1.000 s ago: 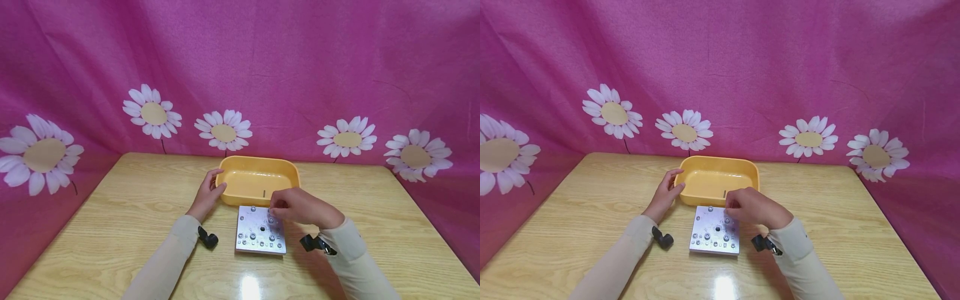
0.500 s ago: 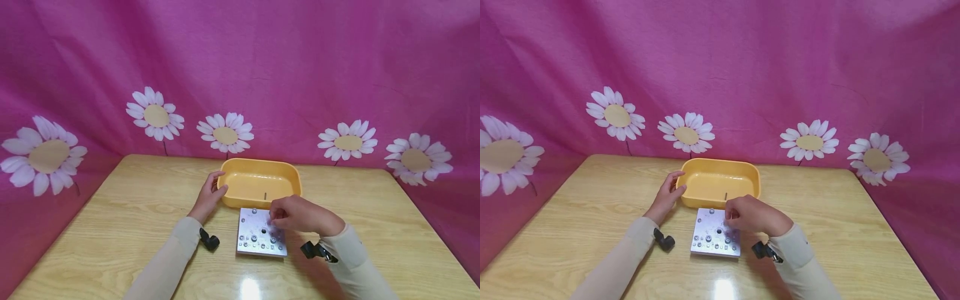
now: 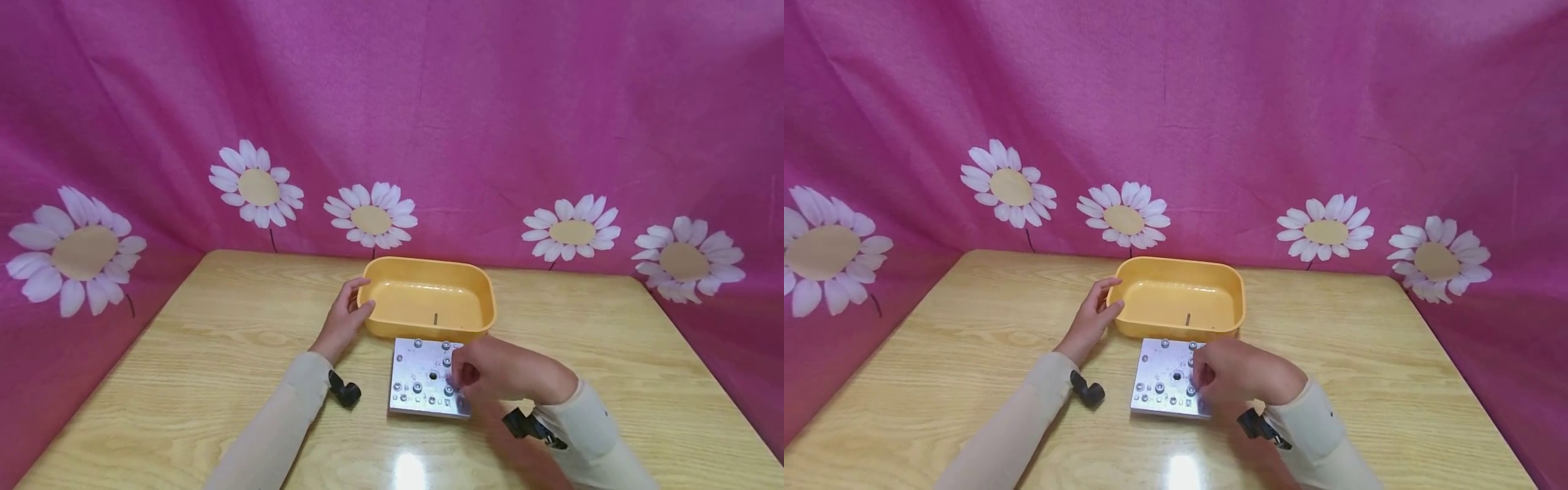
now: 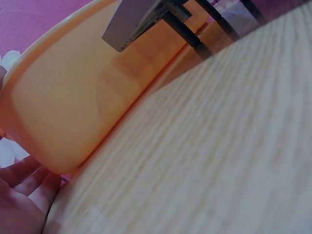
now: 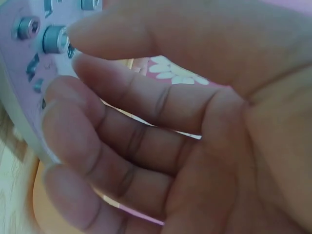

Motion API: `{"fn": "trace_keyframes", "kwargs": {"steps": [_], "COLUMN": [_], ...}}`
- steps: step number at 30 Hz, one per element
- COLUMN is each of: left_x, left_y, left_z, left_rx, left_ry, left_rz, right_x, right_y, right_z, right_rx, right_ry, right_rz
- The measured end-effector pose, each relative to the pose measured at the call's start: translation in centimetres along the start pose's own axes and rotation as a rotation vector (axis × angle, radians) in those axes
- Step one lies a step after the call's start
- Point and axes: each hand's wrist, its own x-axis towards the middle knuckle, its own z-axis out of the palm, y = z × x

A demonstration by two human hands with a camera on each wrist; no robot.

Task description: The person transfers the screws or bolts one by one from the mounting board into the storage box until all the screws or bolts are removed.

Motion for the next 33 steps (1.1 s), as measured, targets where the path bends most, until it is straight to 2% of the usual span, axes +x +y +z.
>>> {"fn": "trace_keyframes", "kwargs": {"steps": [5,10,17,23,30,33], "left_x": [0.2,0.2,0.2,0.3,-1.3,-1.4], "left_y": [-0.2,-0.3,-0.3,-0.2,2.8,2.9], "left_z": [-0.1,-0.1,-0.2,-0.3,-0.1,0.0], "left_rx": [0.011,0.010,0.010,-0.004,0.013,0.011], "left_ry": [0.020,0.010,0.016,-0.006,-0.036,-0.034], "left_rz": [0.001,0.004,0.003,-0.014,-0.024,-0.027], "right_x": [0.0,-0.1,0.1,0.2,0.0,0.0], "right_y": [-0.6,-1.1,-1.0,-1.0,-0.9,-0.9], "right_z": [0.4,0.7,0.9,1.0,1.2,1.3], "right_rx": [-0.033,-0.083,-0.162,-0.167,-0.156,-0.162], "right_ry": [-0.006,-0.010,0.009,0.001,0.000,-0.001], "right_rz": [0.057,0.120,0.082,0.119,0.113,0.128]}}
